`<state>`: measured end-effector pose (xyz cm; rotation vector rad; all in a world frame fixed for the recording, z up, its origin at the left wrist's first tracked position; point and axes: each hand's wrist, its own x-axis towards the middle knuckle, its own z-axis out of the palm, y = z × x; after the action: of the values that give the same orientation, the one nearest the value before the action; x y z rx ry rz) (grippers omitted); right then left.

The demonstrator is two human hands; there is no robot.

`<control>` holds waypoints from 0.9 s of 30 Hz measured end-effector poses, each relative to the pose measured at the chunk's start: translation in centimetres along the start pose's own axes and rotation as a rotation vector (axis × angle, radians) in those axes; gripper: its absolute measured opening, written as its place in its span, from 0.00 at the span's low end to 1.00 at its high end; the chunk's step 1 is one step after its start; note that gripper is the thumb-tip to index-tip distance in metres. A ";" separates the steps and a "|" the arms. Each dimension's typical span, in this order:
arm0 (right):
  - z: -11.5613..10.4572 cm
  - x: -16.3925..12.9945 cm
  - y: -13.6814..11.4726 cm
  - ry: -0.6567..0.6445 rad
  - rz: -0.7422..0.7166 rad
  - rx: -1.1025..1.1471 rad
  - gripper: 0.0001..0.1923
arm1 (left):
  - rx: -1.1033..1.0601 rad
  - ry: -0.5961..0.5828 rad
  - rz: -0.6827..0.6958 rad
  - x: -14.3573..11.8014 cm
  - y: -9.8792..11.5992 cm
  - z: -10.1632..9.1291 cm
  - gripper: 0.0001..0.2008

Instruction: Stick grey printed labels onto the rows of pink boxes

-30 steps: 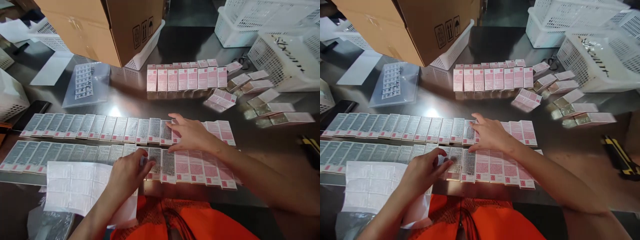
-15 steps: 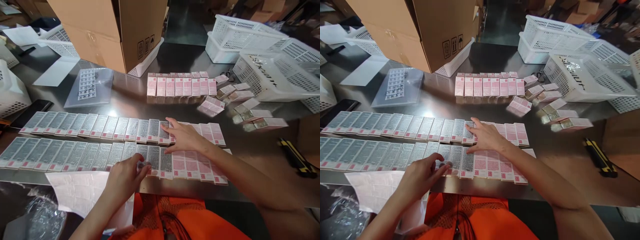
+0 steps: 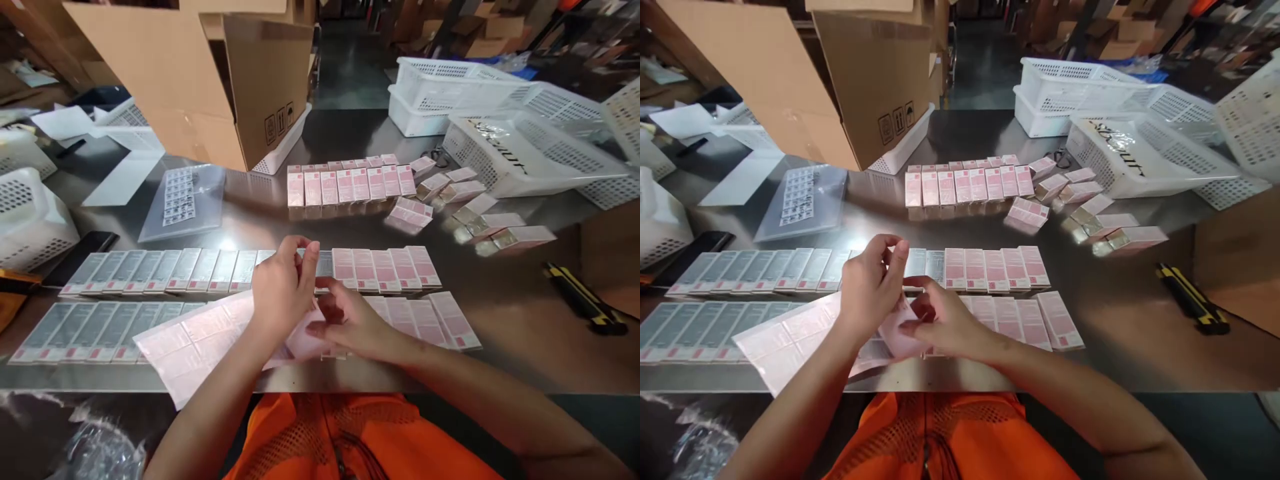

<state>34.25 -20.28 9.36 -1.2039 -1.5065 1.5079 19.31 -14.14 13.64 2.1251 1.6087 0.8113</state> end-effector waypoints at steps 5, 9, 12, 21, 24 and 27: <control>-2.0 -1.4 1.3 0.351 -0.060 0.080 0.30 | -0.239 -0.420 0.017 1.4 -1.9 -1.3 0.21; -4.0 -2.3 1.3 0.617 -0.164 -0.040 0.27 | -0.456 -0.738 -0.025 1.2 -2.8 -1.8 0.14; -4.0 -2.3 0.5 0.731 -0.314 -0.232 0.10 | -0.525 -0.807 -0.027 1.0 -1.2 -1.8 0.12; -2.7 -2.7 -3.3 1.133 -0.541 -0.530 0.07 | -0.708 -0.580 -0.091 1.8 3.3 -2.3 0.19; -1.9 -3.5 -4.8 1.090 -0.545 -0.357 0.21 | -0.721 -0.488 -0.035 0.7 3.9 -2.2 0.22; -1.3 -3.3 -4.9 1.046 -0.607 -0.241 0.29 | -0.574 -0.371 0.045 -0.2 4.3 -1.1 0.18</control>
<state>35.86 -22.41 14.75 -1.2040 -1.1310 0.1884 21.83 -15.64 16.99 1.7660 0.9926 0.7264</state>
